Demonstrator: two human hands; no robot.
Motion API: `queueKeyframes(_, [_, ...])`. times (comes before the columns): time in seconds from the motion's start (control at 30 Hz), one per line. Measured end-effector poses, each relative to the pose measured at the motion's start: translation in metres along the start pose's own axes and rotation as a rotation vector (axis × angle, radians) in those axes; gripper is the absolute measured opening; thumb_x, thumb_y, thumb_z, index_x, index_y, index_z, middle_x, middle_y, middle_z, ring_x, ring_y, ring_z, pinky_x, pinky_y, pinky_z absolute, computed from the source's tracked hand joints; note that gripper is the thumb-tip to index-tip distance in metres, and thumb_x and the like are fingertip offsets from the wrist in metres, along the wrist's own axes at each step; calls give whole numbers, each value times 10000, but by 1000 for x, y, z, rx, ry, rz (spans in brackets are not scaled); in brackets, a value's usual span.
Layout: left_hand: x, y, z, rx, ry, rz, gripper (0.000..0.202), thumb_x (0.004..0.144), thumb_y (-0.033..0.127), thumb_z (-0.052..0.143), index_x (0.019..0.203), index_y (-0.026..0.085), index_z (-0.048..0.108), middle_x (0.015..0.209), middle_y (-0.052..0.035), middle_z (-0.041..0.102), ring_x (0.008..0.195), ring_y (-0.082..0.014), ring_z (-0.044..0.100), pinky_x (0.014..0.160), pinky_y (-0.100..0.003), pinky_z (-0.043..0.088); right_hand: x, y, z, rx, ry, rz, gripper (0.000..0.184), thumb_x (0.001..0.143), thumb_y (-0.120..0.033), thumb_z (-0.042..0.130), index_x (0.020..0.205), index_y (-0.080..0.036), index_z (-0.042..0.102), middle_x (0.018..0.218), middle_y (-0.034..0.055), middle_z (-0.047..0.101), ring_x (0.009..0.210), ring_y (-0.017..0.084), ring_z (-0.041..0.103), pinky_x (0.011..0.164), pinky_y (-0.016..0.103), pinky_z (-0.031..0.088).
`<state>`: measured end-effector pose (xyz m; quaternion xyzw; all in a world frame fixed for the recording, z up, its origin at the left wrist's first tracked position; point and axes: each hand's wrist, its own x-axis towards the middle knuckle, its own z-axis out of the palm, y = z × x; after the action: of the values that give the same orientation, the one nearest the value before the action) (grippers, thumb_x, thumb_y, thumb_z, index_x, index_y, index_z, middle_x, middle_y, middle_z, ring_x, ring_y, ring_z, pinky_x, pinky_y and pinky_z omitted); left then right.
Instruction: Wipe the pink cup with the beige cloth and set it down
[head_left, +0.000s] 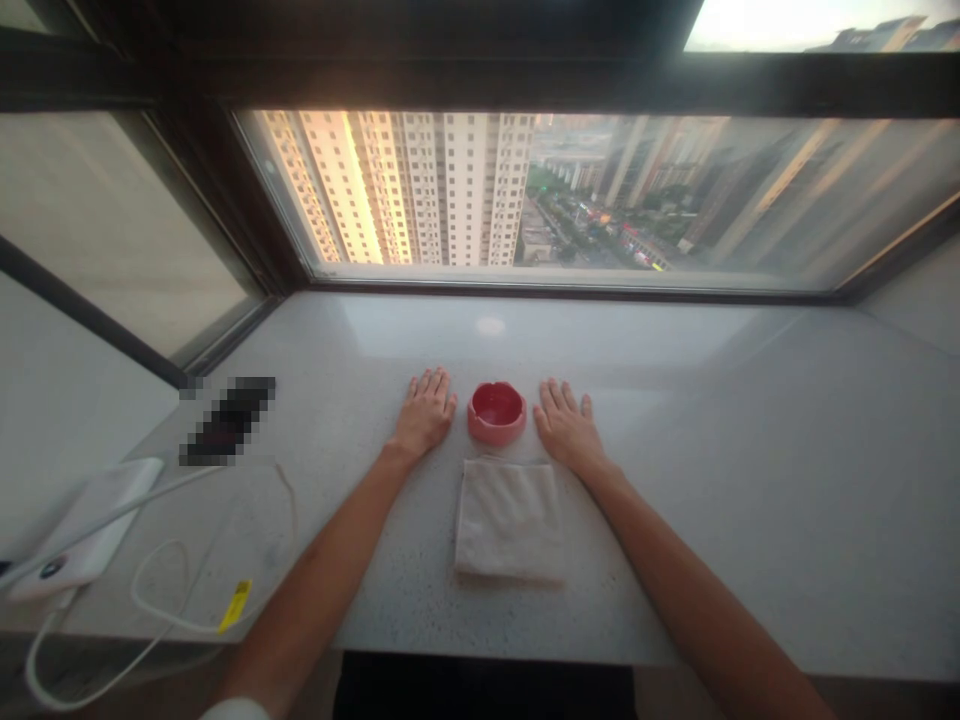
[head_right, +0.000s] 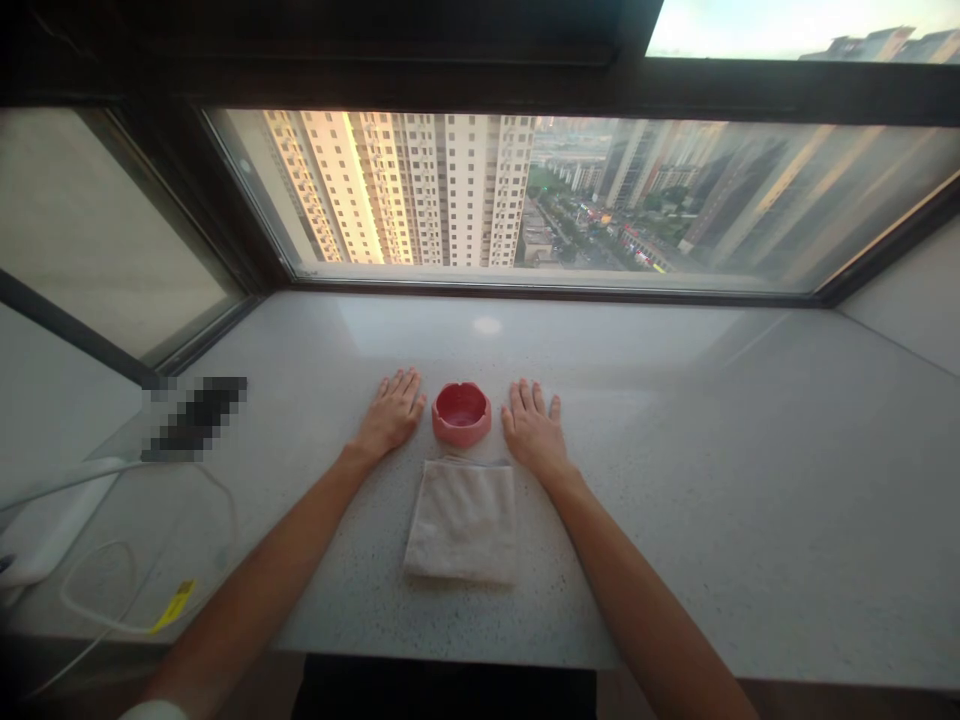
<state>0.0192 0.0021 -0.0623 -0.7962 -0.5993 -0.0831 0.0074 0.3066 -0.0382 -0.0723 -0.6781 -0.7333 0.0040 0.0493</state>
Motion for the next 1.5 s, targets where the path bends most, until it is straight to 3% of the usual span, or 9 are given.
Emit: queueKeyframes(1.5, [-1, -1, -3, -41, -3, -19, 628, 1110, 404, 317, 1681, 155, 404, 1773, -105, 363, 1668, -284, 314, 1392, -492, 213, 1, 6, -2, 40, -1, -18, 666, 1126, -402, 215, 1717, -113, 315, 1812, 149, 254, 1687, 352, 211, 1326, 697, 172])
